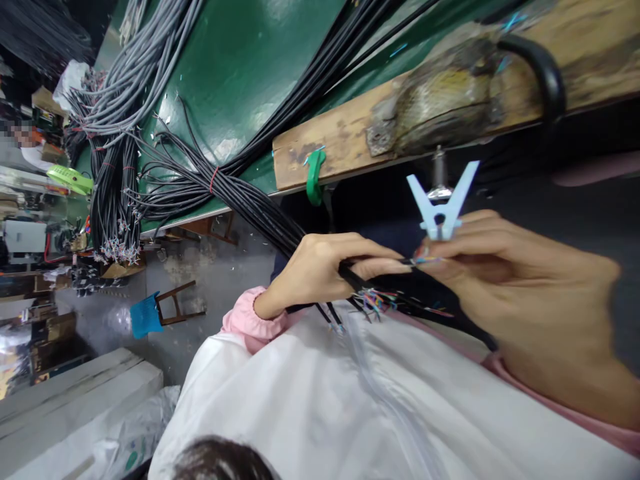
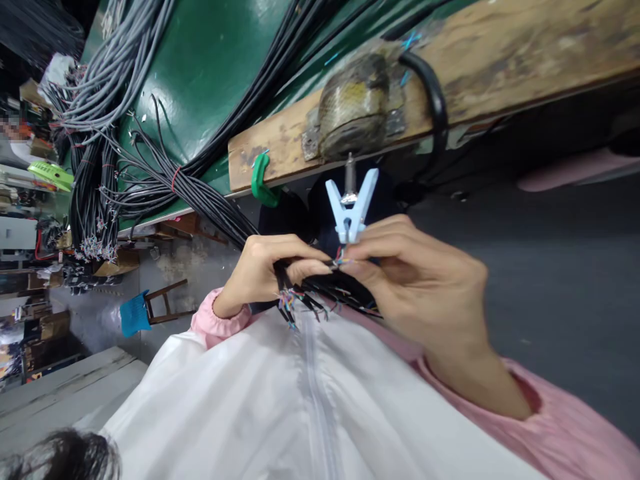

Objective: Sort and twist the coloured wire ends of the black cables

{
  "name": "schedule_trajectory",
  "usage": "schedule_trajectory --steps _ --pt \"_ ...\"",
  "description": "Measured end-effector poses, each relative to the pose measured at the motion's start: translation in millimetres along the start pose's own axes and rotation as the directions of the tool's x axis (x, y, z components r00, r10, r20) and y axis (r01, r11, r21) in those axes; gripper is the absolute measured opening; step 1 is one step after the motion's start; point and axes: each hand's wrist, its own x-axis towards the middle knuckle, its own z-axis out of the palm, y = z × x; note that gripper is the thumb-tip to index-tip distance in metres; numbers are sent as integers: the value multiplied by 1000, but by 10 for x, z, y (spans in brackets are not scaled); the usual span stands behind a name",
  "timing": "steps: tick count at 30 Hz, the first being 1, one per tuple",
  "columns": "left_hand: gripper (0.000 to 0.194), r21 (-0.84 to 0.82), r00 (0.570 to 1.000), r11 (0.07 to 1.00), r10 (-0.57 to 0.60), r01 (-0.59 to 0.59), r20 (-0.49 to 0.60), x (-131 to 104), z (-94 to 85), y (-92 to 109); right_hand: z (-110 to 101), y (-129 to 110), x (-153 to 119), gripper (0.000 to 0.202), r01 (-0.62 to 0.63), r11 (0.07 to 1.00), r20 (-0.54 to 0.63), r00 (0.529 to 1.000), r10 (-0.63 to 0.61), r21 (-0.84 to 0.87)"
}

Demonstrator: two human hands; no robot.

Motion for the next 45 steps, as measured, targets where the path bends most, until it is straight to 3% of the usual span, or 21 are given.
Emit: schedule_trajectory --steps 3,5,7,11,17,22,25,29,31,34,38,43,45 --pt "45 -20 996 1000 3 -2 89 43 -58 45 -81 3 27 43 -168 975 204 969 137 142" --pt "51 2 999 1000 10 -10 44 46 -35 65 -112 29 50 45 -267 952 262 939 222 151" --pt "58 6 999 1000 27 -27 -29 29 20 68 -133 66 63 43 -314 939 216 935 281 137" --pt "60 29 997 1000 9 -7 -70 -21 136 30 -167 91 20 29 -291 956 -59 954 293 36" --pt "58 25 994 1000 -7 10 -111 -27 202 -17 -156 -47 -50 27 -288 956 178 945 276 46" --pt "65 49 993 998 -24 29 -116 -16 227 -29 -119 -152 -70 19 -288 957 85 955 284 31" --pt "65 21 992 1000 17 -14 -124 -20 229 -45 -153 -122 -50 30 -287 957 90 955 283 35" --pt "59 9 992 999 -31 32 -125 -44 241 -62 -145 -5 124 50 -393 916 26 919 392 80" --pt "55 -38 972 999 15 -25 -236 -61 269 -66 -66 22 260 60 -452 876 47 891 451 170" --pt "46 -85 918 991 59 -100 -392 -76 335 -70 84 0 438 71 -492 811 214 870 445 317" --pt "41 -90 910 995 -10 -30 -415 -26 402 -61 160 -52 505 68 -534 767 295 843 450 357" --pt "39 -92 817 980 94 -177 -570 96 361 9 125 -98 463 63 -551 723 307 834 459 416" --pt "42 -87 829 984 83 -157 -552 114 342 33 117 -83 477 62 -560 720 386 822 419 410"
